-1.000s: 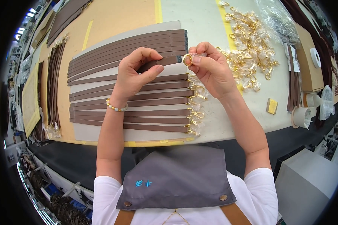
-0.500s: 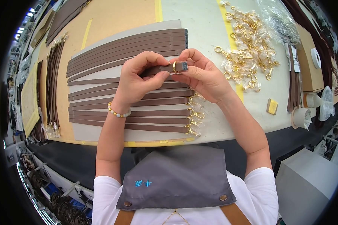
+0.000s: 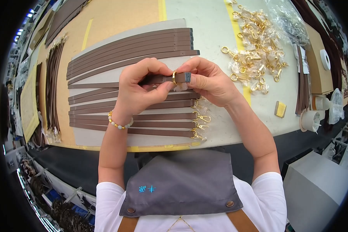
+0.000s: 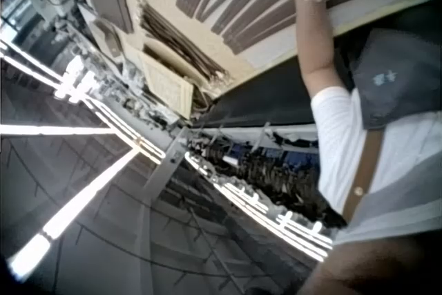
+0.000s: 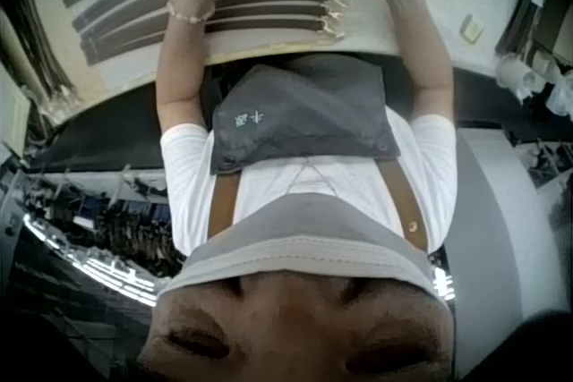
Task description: The worker attaches metal clasps and hardware components to various brown leather straps at a workshop table.
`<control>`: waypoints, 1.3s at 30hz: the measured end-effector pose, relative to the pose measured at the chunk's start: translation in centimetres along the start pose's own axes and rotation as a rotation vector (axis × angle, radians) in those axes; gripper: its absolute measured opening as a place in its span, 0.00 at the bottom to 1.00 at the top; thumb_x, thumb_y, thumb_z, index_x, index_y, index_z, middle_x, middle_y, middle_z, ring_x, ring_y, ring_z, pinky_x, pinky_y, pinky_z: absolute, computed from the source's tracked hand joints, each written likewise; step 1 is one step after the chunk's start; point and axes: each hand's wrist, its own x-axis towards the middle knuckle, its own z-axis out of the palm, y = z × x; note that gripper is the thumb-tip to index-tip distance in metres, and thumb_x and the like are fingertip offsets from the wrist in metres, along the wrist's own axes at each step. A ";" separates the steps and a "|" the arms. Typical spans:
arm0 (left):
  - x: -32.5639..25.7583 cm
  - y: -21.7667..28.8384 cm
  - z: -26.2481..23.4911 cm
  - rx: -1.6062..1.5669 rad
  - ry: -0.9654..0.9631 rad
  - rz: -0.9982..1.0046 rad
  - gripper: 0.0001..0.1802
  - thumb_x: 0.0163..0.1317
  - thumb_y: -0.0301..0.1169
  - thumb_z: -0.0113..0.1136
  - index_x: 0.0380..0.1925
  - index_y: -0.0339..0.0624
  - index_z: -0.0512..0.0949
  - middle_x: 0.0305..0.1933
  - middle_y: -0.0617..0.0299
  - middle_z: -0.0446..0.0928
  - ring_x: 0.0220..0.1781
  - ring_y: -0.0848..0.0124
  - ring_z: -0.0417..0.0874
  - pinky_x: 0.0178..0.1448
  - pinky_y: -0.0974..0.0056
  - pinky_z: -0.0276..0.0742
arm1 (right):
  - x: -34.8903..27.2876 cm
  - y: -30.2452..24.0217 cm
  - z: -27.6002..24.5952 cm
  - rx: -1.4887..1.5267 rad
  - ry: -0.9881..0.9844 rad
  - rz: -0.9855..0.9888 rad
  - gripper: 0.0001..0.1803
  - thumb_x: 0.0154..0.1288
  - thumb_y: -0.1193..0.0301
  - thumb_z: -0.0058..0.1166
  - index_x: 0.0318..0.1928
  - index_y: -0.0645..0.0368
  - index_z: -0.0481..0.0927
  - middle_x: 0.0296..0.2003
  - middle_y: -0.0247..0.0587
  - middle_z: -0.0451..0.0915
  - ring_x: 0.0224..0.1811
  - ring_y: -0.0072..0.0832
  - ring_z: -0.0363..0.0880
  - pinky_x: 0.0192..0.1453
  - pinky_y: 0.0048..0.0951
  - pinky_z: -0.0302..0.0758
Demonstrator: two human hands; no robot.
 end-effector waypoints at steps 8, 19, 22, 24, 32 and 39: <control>-0.3 0.0 1.0 0.112 -0.039 0.103 0.10 0.52 0.17 0.70 0.35 0.35 0.84 0.31 0.62 0.82 0.32 0.75 0.86 0.37 0.70 0.84 | 0.0 -1.6 0.6 -0.072 0.017 0.191 0.14 0.65 0.71 0.70 0.48 0.60 0.81 0.44 0.38 0.86 0.44 0.20 0.84 0.50 0.25 0.81; -0.6 -0.7 1.9 0.287 -0.098 0.078 0.11 0.51 0.23 0.72 0.32 0.39 0.79 0.31 0.58 0.82 0.28 0.65 0.85 0.33 0.63 0.82 | -0.1 -2.1 2.6 -0.455 0.212 0.374 0.09 0.64 0.68 0.66 0.35 0.60 0.81 0.32 0.29 0.81 0.33 0.16 0.78 0.40 0.22 0.75; -0.3 0.0 1.5 0.304 -0.065 0.001 0.15 0.49 0.21 0.74 0.36 0.38 0.79 0.30 0.63 0.80 0.29 0.76 0.80 0.32 0.71 0.78 | -0.1 -2.3 2.6 -0.447 0.237 0.382 0.09 0.64 0.68 0.67 0.35 0.60 0.81 0.31 0.28 0.81 0.33 0.16 0.77 0.40 0.22 0.75; -0.3 0.1 1.1 0.294 -0.147 -0.122 0.16 0.48 0.22 0.74 0.35 0.38 0.77 0.31 0.63 0.80 0.30 0.76 0.79 0.30 0.72 0.77 | -0.1 -2.5 2.7 -0.444 0.238 0.388 0.09 0.65 0.68 0.67 0.35 0.59 0.81 0.31 0.28 0.80 0.33 0.16 0.77 0.39 0.22 0.75; -0.4 -0.8 1.3 0.313 -0.137 -0.025 0.13 0.48 0.22 0.71 0.34 0.38 0.77 0.28 0.64 0.79 0.30 0.78 0.78 0.28 0.72 0.75 | -0.1 -2.3 2.3 -0.466 0.194 0.388 0.12 0.67 0.64 0.69 0.34 0.58 0.81 0.29 0.27 0.80 0.30 0.15 0.76 0.36 0.20 0.73; -0.6 -1.0 1.3 0.292 -0.139 -0.029 0.13 0.49 0.22 0.70 0.33 0.38 0.77 0.27 0.64 0.79 0.28 0.78 0.78 0.28 0.71 0.75 | -0.2 -2.4 2.2 -0.490 0.184 0.403 0.13 0.67 0.64 0.70 0.33 0.57 0.80 0.28 0.26 0.79 0.29 0.14 0.75 0.33 0.20 0.70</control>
